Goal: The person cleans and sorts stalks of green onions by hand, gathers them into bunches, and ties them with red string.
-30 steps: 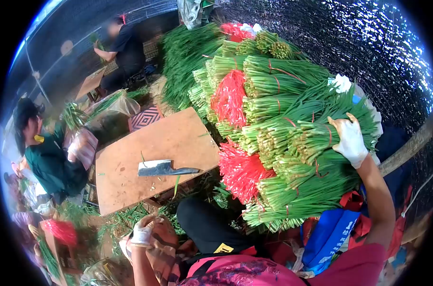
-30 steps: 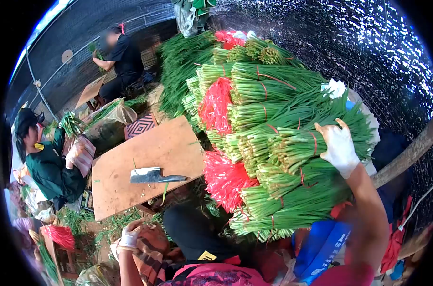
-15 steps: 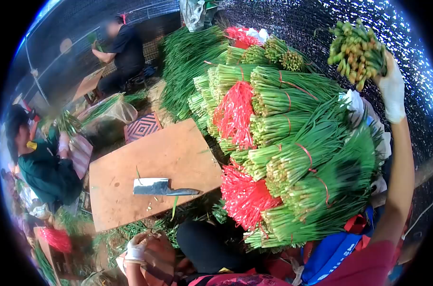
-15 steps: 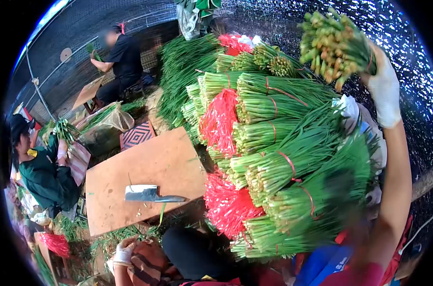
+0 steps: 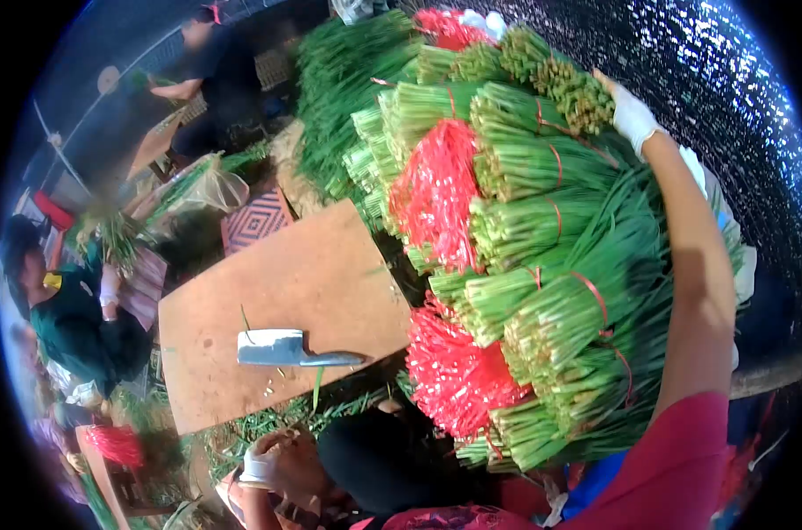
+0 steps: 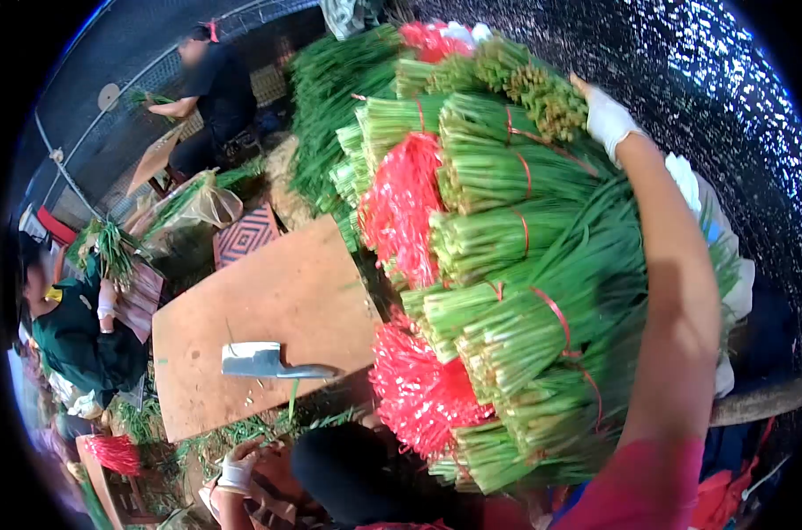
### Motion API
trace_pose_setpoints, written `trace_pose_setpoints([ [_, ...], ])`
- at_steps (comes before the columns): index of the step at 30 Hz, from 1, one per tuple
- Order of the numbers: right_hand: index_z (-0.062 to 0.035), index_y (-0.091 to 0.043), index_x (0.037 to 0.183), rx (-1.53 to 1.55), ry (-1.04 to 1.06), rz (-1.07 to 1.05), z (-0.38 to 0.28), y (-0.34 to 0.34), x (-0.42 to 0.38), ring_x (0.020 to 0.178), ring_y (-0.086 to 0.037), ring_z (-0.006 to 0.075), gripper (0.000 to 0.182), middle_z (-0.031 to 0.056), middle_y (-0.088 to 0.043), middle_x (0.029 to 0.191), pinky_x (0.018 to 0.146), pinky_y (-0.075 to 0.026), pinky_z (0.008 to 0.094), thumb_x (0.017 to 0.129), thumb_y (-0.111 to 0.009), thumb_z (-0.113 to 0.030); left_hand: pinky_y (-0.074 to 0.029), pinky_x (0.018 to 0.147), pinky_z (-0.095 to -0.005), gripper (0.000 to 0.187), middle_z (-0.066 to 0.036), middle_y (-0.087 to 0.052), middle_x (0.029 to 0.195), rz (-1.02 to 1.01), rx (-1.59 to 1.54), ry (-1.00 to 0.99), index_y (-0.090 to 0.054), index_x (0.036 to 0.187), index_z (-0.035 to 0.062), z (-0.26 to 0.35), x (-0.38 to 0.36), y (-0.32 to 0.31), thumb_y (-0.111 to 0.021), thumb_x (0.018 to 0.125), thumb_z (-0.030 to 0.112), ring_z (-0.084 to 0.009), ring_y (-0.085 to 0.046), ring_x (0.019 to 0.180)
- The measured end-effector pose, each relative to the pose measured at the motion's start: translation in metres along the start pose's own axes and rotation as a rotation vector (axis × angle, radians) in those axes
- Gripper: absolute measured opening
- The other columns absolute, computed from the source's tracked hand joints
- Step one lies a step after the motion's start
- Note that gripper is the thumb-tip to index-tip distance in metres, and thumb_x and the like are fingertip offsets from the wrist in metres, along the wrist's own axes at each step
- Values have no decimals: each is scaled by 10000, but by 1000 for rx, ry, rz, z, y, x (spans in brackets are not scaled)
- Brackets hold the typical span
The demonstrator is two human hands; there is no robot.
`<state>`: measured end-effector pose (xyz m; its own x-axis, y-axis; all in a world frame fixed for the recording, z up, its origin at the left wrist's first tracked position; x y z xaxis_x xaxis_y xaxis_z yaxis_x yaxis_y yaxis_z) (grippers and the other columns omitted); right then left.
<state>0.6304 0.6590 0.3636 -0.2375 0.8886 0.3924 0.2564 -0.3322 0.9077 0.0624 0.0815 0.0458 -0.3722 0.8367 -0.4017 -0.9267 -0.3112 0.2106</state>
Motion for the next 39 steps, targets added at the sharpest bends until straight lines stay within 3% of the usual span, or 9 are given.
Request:
trace_pose_setpoints([
  [2,-176,-278,1427,-139,19,-18,1,5,-5,1028,-568,354,771,236,-554,1176,891,-428,366,735,-386,146,-501,739,-265,292,-99,-648,972,-32,-73,-52,-573,1104,-24,-19,3,7,-618,834,78,-161,-613,848],
  [10,-190,-235,1437,-376,93,-20,-18,50,-59,1100,-531,332,781,191,-475,1294,910,-436,359,750,-533,33,-488,833,-284,263,-100,-637,1041,-36,-42,-45,-575,1112,-39,16,-15,-6,-575,854,16,-163,-602,926],
  [15,-142,-421,1342,-242,210,-5,-41,107,-138,1136,-509,326,597,168,-505,1270,955,-412,358,761,-549,-84,-484,820,-267,255,-95,-644,1025,1,53,-71,-592,1115,-21,1,-26,12,-569,867,32,-145,-603,915],
  [23,10,-590,1136,635,175,-279,-207,133,-310,1008,-577,222,426,155,-609,1114,889,-416,301,742,-502,-126,-482,833,-289,319,-103,-617,1130,103,398,-147,-588,1177,59,61,-86,22,-587,864,122,-178,-591,979],
  [26,-23,-667,1010,789,351,-409,-268,114,-387,849,-606,238,394,152,-652,956,733,-444,349,677,-532,-183,-459,881,-314,314,-104,-626,1116,247,183,-113,-588,1164,56,62,-139,34,-570,872,169,-203,-588,1018],
  [29,59,-641,964,690,611,-765,-291,50,-414,847,-615,238,410,166,-659,969,767,-474,286,620,-507,-118,-446,893,-310,283,-102,-644,1078,415,146,-194,-606,1125,31,53,-185,51,-560,864,130,-176,-591,998],
  [30,61,-630,973,1001,438,-939,-337,52,-424,909,-612,241,363,181,-646,1023,815,-468,291,662,-489,-61,-448,884,-297,277,-95,-652,1056,467,133,-243,-609,1120,26,46,-201,62,-560,855,87,-164,-597,970],
  [32,36,-647,980,1211,340,-917,-366,13,-447,819,-624,193,271,146,-653,1050,686,-481,282,767,-556,-104,-421,920,-307,301,-98,-595,1178,540,-170,-263,-588,1142,1,12,-245,97,-573,875,139,-168,-549,1050],
  [39,29,-635,1012,1115,925,-1115,-501,-3,-477,730,-619,207,285,135,-658,893,651,-468,266,757,-529,-43,-471,823,-281,303,-105,-637,1059,1365,-245,-244,-583,1174,8,-54,-491,157,-552,876,59,-158,-603,918],
])
Point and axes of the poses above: each hand's wrist, its own x-axis towards the middle knuckle, its own y-axis out of the back of the hand, z = x × y, the point moved 2 cm from there along x, towards the middle knuckle
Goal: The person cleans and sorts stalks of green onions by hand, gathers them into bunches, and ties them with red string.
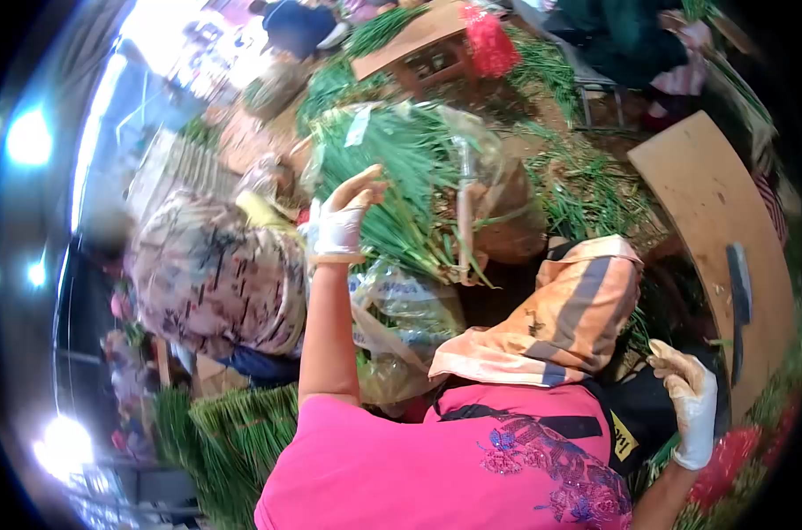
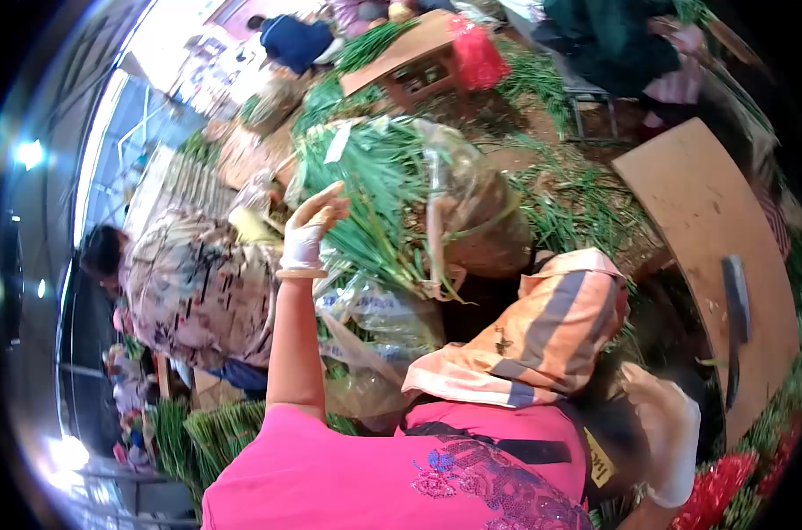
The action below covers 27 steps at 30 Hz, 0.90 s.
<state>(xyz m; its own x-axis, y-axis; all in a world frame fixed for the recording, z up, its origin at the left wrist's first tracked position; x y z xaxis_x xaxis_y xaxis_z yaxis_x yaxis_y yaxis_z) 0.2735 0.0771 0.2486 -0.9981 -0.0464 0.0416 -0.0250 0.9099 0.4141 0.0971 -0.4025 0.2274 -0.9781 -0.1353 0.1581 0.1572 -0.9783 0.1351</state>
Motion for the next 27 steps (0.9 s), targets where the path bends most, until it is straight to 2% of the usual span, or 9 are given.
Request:
trace_pose_setpoints([
  [1,24,-606,1134,20,-135,-151,-3,-7,17,821,-588,150,404,108,-643,942,743,-446,251,761,-533,-112,-473,808,-281,309,-108,-637,1055,115,-1,54,-581,1178,13,-5,-10,27,-556,875,66,-159,-608,899],
  [3,30,-622,1095,5,-55,-239,-9,-29,47,825,-610,152,343,116,-643,922,730,-459,252,770,-531,-35,-483,724,-243,352,-96,-638,1055,271,-51,11,-565,1205,31,-45,-41,64,-581,862,110,-145,-612,855],
  [7,17,-632,1064,-151,144,-412,-34,-87,124,866,-638,202,313,140,-654,978,790,-476,282,780,-502,16,-461,635,-199,483,-58,-613,1072,444,-358,344,-450,1313,59,-126,-86,54,-584,850,73,-122,-600,789],
  [9,-19,-643,1054,-48,169,-459,-31,-122,159,901,-634,233,279,125,-658,965,788,-476,282,794,-542,-28,-471,802,-286,513,-87,-480,1322,540,-407,463,-398,1360,106,-171,-104,27,-575,880,144,-180,-568,1028],
  [13,-66,-640,1048,-165,514,-439,-32,-190,194,829,-640,265,265,131,-648,941,730,-509,324,802,-543,-44,-306,1026,-361,686,-73,-301,1463,700,-512,674,-214,1442,123,-213,-103,-21,-579,884,286,-236,-325,1316],
  [15,-94,-649,1001,-310,736,-462,-37,-224,207,775,-627,289,223,115,-638,873,675,-513,359,804,-549,-68,-365,945,-387,749,-65,-320,1453,836,-446,683,-243,1436,127,-229,-90,-27,-636,841,358,-219,-431,1190],
  [17,-129,-652,992,-460,757,-538,-47,-246,218,738,-615,292,205,104,-626,815,630,-505,363,814,-552,-127,-250,1042,-458,812,-74,-289,1467,848,-483,818,-227,1443,137,-249,-78,-32,-603,820,497,-268,-303,1304],
  [24,-61,-682,961,-427,371,-820,-44,-286,245,867,-657,233,182,112,-675,953,760,-520,299,803,-597,-81,-436,913,-378,747,-88,-595,1152,725,-786,915,-496,1256,81,-207,-75,-36,-580,767,638,-254,-582,987],
  [27,-68,-641,1060,-515,403,-853,-18,-314,236,894,-618,316,343,160,-647,966,772,-488,379,820,-578,-306,-435,937,-409,680,-107,-580,1186,462,-1223,732,-492,1250,85,-213,-65,-51,-554,809,599,-275,-567,1047],
])
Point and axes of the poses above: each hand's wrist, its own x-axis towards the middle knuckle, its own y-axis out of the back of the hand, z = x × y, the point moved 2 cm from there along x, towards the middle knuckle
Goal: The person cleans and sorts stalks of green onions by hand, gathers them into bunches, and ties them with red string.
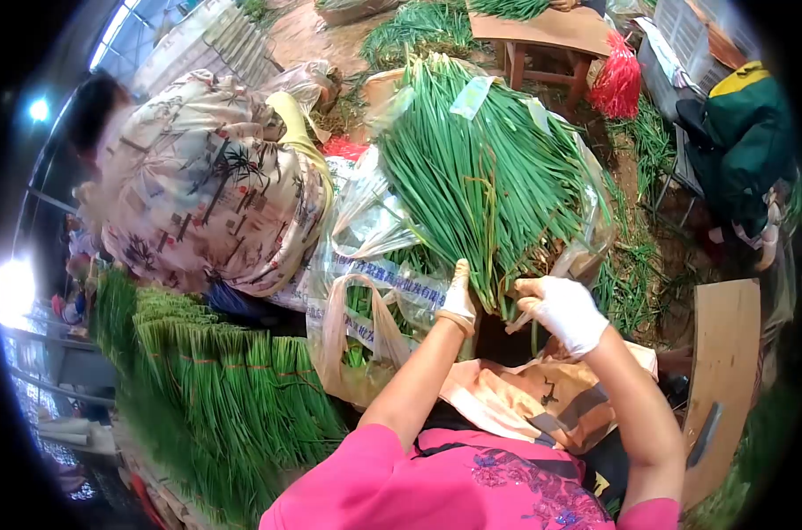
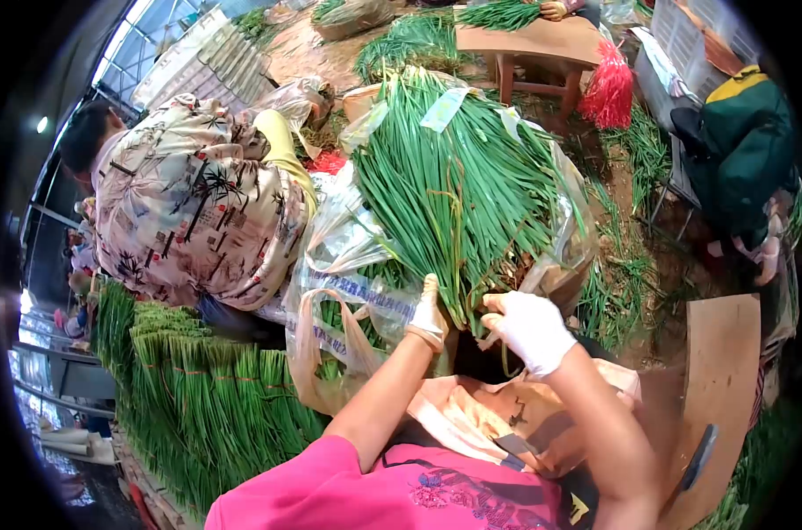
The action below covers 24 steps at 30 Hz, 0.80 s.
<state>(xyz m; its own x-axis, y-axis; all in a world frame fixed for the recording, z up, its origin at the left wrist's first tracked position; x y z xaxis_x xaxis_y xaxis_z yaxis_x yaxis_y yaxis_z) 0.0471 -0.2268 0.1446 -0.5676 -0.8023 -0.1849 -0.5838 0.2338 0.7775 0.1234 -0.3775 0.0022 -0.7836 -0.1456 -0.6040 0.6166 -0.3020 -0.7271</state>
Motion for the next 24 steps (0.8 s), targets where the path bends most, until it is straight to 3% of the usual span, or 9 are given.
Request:
trace_pose_setpoints([
  [1,-46,-617,1095,-31,-77,-31,-2,-8,5,898,-614,334,439,188,-638,968,778,-484,396,804,-583,-373,-454,918,-415,660,-120,-574,1188,19,52,-39,-493,1241,78,-3,1,-3,-552,820,582,-282,-575,1032],
  [4,8,-625,896,43,-245,-164,-20,-22,10,831,-623,357,433,225,-634,894,738,-494,412,765,-614,-405,-463,901,-448,637,-125,-583,1158,-36,38,-60,-494,1227,60,0,1,0,-556,832,556,-307,-572,1023],
  [6,1,-607,813,-110,-32,-147,-41,-32,7,752,-626,358,418,213,-630,815,678,-500,420,759,-632,-413,-498,844,-425,518,-100,-616,1056,-32,76,-63,-540,1146,87,13,-34,-15,-575,844,507,-256,-600,951],
  [8,22,-621,824,-159,-11,-222,-62,-42,10,729,-632,356,405,213,-630,787,644,-505,409,730,-694,-366,-527,778,-381,381,-72,-635,989,-78,310,-282,-564,1091,99,7,-18,17,-611,857,396,-211,-621,889],
  [10,36,-625,840,-278,43,-247,-82,-45,14,722,-633,353,419,213,-631,783,636,-507,406,722,-706,-359,-545,694,-368,177,-75,-648,862,-37,188,-89,-582,983,71,9,-28,12,-613,847,179,-199,-641,755],
  [11,22,-624,929,-341,16,-400,-89,-39,18,749,-634,347,438,192,-640,809,659,-505,404,750,-677,-374,-544,691,-368,164,-86,-646,859,-102,195,-71,-582,977,60,19,-36,3,-597,841,152,-205,-639,751],
  [15,-95,-590,1134,-174,127,-372,-108,11,14,818,-625,334,431,147,-647,865,727,-490,419,818,-594,-388,-535,739,-386,267,-134,-632,875,-201,-61,153,-570,1068,-2,48,-74,-3,-549,834,124,-246,-632,827],
  [17,-97,-611,1127,-85,172,-71,-92,32,8,822,-630,309,378,145,-650,884,722,-499,372,802,-629,-290,-539,750,-411,303,-134,-634,856,-288,-351,336,-558,1108,-1,49,-71,26,-541,842,142,-236,-635,808],
  [24,-68,-614,1126,39,151,171,-49,51,-11,821,-641,263,395,137,-652,910,721,-505,319,738,-682,-85,-534,575,-310,193,-97,-630,768,40,313,-223,-591,988,8,51,-107,20,-635,814,79,-183,-625,647],
])
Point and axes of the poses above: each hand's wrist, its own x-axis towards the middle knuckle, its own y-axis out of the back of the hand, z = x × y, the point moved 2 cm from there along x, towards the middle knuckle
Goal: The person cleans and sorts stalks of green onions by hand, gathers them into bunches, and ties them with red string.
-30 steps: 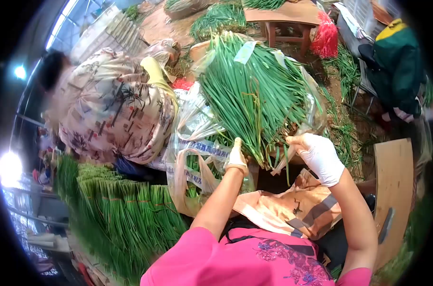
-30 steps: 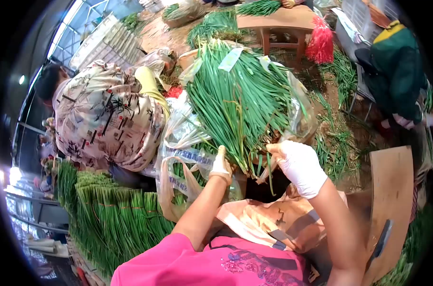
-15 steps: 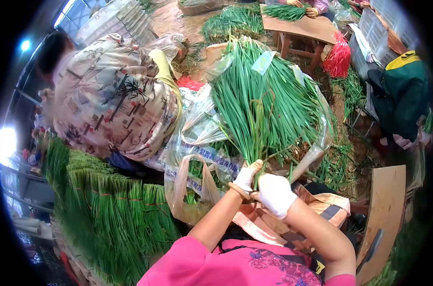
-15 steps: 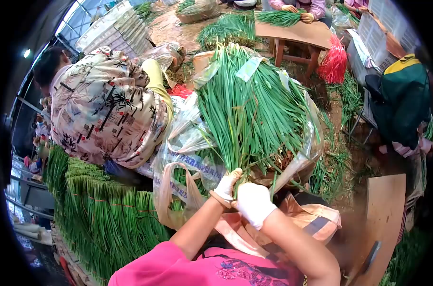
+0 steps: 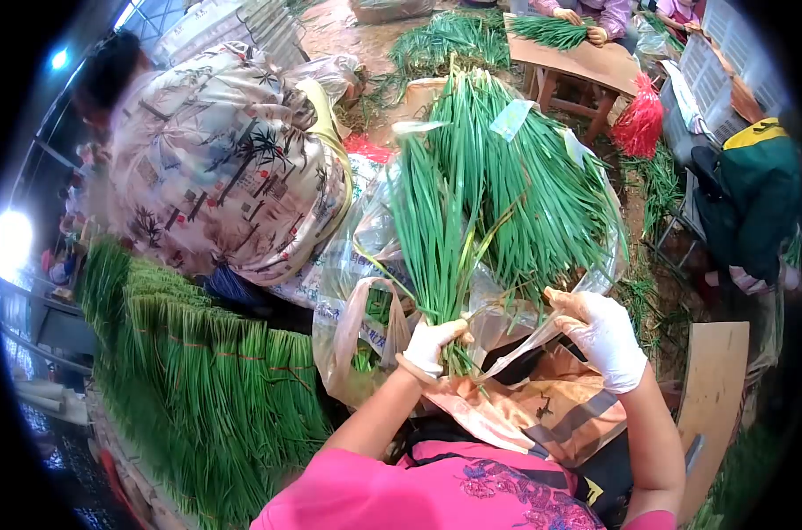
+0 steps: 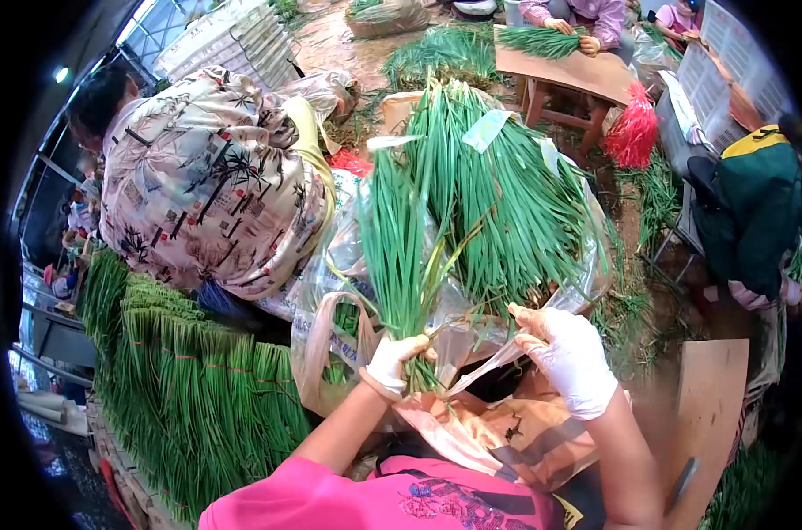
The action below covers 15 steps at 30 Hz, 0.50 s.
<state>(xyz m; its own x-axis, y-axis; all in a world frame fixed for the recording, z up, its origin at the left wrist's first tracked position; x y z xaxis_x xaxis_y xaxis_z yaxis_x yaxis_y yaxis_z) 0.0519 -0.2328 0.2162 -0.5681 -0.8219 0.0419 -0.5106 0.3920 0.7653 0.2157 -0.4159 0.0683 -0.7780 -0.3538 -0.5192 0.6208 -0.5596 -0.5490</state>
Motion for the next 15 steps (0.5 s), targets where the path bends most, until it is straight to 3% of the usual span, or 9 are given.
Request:
trace_pose_setpoints([
  [2,-52,-608,1126,27,87,89,-6,5,2,850,-643,269,414,143,-652,965,756,-506,315,719,-687,-53,-524,576,-285,201,-79,-627,757,23,20,-152,-593,982,4,-8,-7,-2,-642,787,-5,-169,-617,631],
  [4,-33,-600,1129,127,203,254,-13,7,4,871,-639,287,432,149,-647,1019,792,-506,319,706,-687,-26,-517,595,-256,262,-49,-650,856,15,19,-137,-611,990,26,-14,-14,-3,-695,748,-27,-134,-616,656],
  [8,-27,-372,1367,584,-74,239,-22,-5,-2,1080,-560,214,730,162,-505,1293,833,-486,306,696,-651,44,-498,620,-243,261,-38,-650,851,-20,127,-287,-620,992,38,-21,-21,-14,-694,750,-29,-112,-600,687],
  [9,-17,-213,1433,981,-195,160,-21,-8,1,1153,-490,187,848,173,-348,1415,861,-463,285,693,-617,69,-493,631,-240,260,-34,-649,851,-34,159,-313,-622,993,42,-23,-21,-18,-692,753,-29,-107,-597,700],
  [10,10,-162,1436,1087,-209,149,-14,-13,5,1114,-508,206,867,184,-269,1449,877,-446,270,693,-607,57,-487,677,-249,254,-25,-650,876,-80,156,-274,-621,997,49,-20,-28,-26,-698,759,7,-106,-599,754],
  [12,37,-236,1406,1188,-270,170,-11,-13,6,1049,-530,186,776,177,-390,1370,877,-442,270,722,-601,22,-485,737,-262,261,-24,-654,914,-141,573,-424,-616,1013,45,-18,-35,-41,-700,766,48,-115,-605,816],
  [13,57,-325,1347,901,-430,65,-21,1,7,970,-551,152,669,153,-495,1261,868,-441,272,750,-611,-44,-486,767,-278,339,-61,-661,938,-166,620,-342,-589,1086,40,-18,-40,-51,-700,769,87,-145,-618,839],
  [14,24,-457,1230,934,-303,-43,-3,1,-4,932,-561,137,497,101,-577,1111,848,-453,282,775,-626,-83,-488,782,-297,439,-103,-652,983,-140,1023,-523,-549,1179,53,-12,-50,-62,-691,765,88,-198,-632,861],
  [15,-1,-499,1165,995,-359,174,8,-6,-5,902,-566,139,415,75,-589,1051,812,-461,274,790,-635,-116,-492,780,-317,494,-127,-639,1012,-266,1006,-596,-520,1219,64,-21,-40,-61,-690,756,90,-239,-633,879],
])
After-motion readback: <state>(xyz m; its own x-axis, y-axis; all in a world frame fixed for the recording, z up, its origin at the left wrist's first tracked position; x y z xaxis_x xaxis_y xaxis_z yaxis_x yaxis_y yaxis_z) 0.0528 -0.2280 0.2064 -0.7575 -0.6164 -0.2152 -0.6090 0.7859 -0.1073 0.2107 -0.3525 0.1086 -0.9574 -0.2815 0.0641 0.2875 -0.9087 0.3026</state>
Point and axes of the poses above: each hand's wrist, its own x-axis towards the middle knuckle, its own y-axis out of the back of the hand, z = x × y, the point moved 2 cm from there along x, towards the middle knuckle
